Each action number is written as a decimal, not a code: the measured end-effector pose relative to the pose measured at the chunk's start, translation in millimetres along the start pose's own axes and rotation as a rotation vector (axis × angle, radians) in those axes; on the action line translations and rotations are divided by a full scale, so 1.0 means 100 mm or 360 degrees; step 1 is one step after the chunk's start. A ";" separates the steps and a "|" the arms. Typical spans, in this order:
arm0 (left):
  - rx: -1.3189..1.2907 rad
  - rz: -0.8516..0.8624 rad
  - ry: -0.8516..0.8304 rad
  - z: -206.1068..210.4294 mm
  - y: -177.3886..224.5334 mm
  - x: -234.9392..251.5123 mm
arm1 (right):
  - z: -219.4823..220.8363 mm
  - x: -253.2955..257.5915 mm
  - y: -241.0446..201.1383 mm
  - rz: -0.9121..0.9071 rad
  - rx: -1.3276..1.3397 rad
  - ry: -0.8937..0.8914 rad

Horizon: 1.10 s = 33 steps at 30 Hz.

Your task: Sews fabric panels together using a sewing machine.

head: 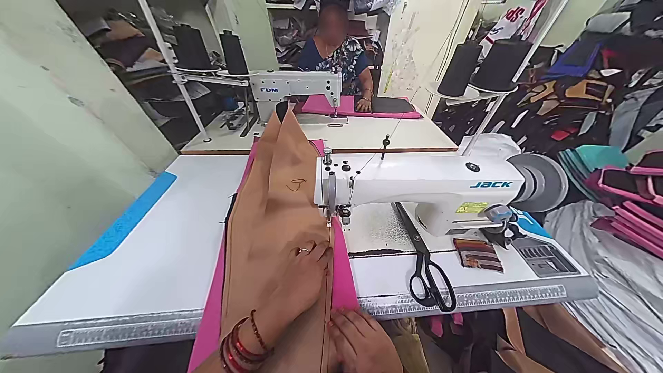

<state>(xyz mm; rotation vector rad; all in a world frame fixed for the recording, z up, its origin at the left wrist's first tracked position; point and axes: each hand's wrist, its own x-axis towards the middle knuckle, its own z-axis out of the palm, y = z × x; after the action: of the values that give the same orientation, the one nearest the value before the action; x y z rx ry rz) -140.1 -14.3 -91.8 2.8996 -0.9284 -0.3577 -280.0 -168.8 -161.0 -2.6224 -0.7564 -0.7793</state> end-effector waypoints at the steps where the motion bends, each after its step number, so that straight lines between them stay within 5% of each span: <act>1: -0.0011 -0.0002 0.0001 -0.01 -0.01 0.02 | -0.07 0.05 0.06 0.0038 0.0223 -0.0122; 4: -0.0065 0.0004 -0.0031 -0.04 -0.04 0.09 | -0.36 0.33 0.27 0.0302 0.0768 -0.0574; 10: -0.0114 -0.0035 -0.0043 -0.09 -0.10 0.21 | -0.09 0.89 0.28 0.0627 0.0239 -0.0943; 22: -0.0180 -0.0084 -0.0039 -0.16 -0.18 0.42 | 0.11 1.03 0.37 0.0674 0.0070 -0.0784; 29: -0.0287 0.0149 0.0343 -0.02 -0.33 0.41 | 0.15 1.09 0.46 0.0661 0.0031 -0.0761; 33: -0.0154 0.0098 0.0293 0.03 -0.29 0.45 | 0.14 1.16 0.47 0.0685 0.0037 -0.0858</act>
<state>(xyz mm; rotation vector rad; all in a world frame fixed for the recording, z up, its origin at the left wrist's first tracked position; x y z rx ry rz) -88.9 -16.9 -107.4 2.7524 -0.9399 -0.1246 -165.0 -155.6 -111.8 -2.8458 -0.2835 0.0604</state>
